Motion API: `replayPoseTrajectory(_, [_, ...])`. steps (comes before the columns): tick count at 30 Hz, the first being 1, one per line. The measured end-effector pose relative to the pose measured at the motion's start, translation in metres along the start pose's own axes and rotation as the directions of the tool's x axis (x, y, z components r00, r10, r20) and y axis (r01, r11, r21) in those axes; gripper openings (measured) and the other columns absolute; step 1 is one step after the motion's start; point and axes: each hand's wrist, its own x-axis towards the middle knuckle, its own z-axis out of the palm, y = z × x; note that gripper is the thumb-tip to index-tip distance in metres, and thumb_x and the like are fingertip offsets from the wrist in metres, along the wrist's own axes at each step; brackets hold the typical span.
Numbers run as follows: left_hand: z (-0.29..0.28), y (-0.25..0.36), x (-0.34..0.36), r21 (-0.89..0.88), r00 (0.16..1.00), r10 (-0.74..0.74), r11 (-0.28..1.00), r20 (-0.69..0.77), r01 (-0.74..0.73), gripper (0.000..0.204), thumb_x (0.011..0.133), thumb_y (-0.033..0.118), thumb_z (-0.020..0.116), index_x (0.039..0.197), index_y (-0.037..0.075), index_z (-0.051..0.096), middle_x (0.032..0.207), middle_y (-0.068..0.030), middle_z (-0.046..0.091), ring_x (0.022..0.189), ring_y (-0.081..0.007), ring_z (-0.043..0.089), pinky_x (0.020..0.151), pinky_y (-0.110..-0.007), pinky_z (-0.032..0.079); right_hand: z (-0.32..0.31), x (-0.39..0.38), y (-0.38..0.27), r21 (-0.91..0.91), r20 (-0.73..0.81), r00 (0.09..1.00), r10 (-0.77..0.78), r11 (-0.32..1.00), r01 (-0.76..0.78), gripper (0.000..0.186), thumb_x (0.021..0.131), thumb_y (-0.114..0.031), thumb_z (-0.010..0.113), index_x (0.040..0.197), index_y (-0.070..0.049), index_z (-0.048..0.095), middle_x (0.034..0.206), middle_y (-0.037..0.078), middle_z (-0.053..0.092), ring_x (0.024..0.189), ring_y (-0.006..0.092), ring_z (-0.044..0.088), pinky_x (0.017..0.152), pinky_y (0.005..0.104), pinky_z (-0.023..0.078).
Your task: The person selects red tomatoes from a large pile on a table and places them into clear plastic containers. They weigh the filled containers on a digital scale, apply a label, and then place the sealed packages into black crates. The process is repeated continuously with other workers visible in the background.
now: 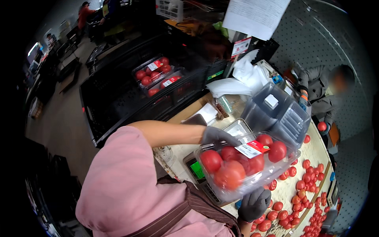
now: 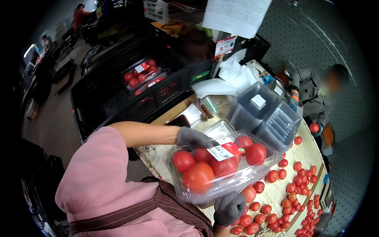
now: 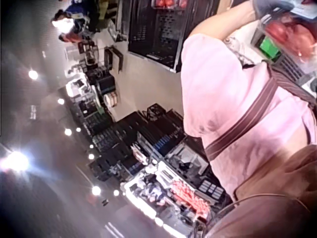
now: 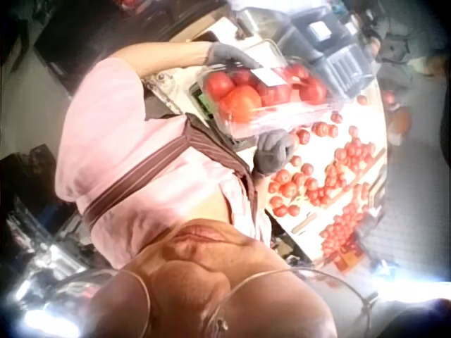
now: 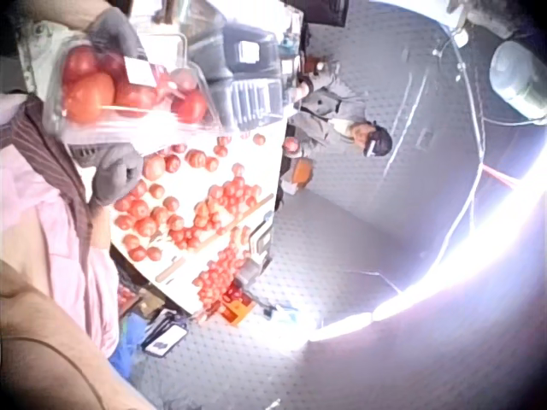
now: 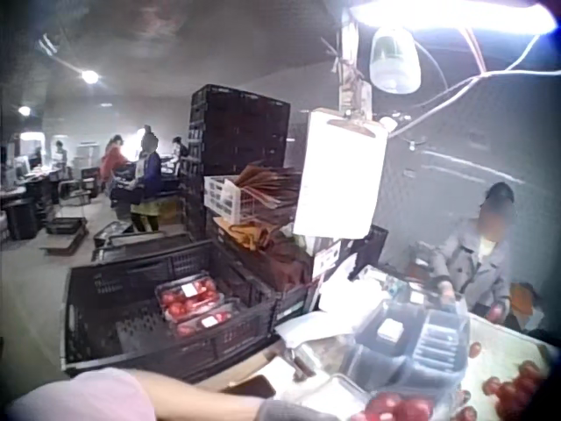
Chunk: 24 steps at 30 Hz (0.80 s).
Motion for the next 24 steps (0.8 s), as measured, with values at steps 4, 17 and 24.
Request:
replayPoseTrajectory(4, [0.057,-0.035,-0.059,-0.178,0.969,0.222,0.963,0.106,-0.201,0.057,0.088,0.012,0.058,0.14,0.003,0.037,0.138,-0.0142,0.047,0.125,-0.0215,0.049,0.106,-0.037,0.039,0.004,0.003,0.017,-0.044,0.032,0.976,0.217,0.975,-0.216,0.025,0.081,-0.006,0.057,0.105,-0.002,0.05,0.086,0.01,0.053,0.076,0.0234,0.054,0.068,0.0357,0.048])
replayPoseTrajectory(17, [0.036,0.0,-0.383,0.497,0.401,0.715,0.692,-0.573,-0.524,0.046,0.086,0.02,0.053,0.128,-0.001,0.051,0.119,-0.0156,0.061,0.105,-0.0243,0.061,0.096,-0.036,0.048,0.271,0.143,0.11,0.051,0.759,0.575,0.306,0.852,-0.521,0.053,0.086,-0.021,0.059,0.13,-0.002,0.037,0.112,0.011,0.055,0.101,0.0239,0.058,0.084,0.0336,0.051])
replayPoseTrajectory(24, [-0.095,0.08,-0.558,0.64,0.054,0.647,0.735,-0.761,0.224,0.037,0.088,0.019,0.051,0.119,0.0,0.055,0.114,-0.0155,0.062,0.102,-0.0249,0.06,0.092,-0.036,0.048,0.386,0.173,0.307,-0.356,0.548,0.359,0.756,0.599,-0.718,0.039,0.084,-0.042,0.065,0.107,-0.01,0.065,0.108,0.011,0.065,0.1,0.0297,0.06,0.078,0.045,0.049])
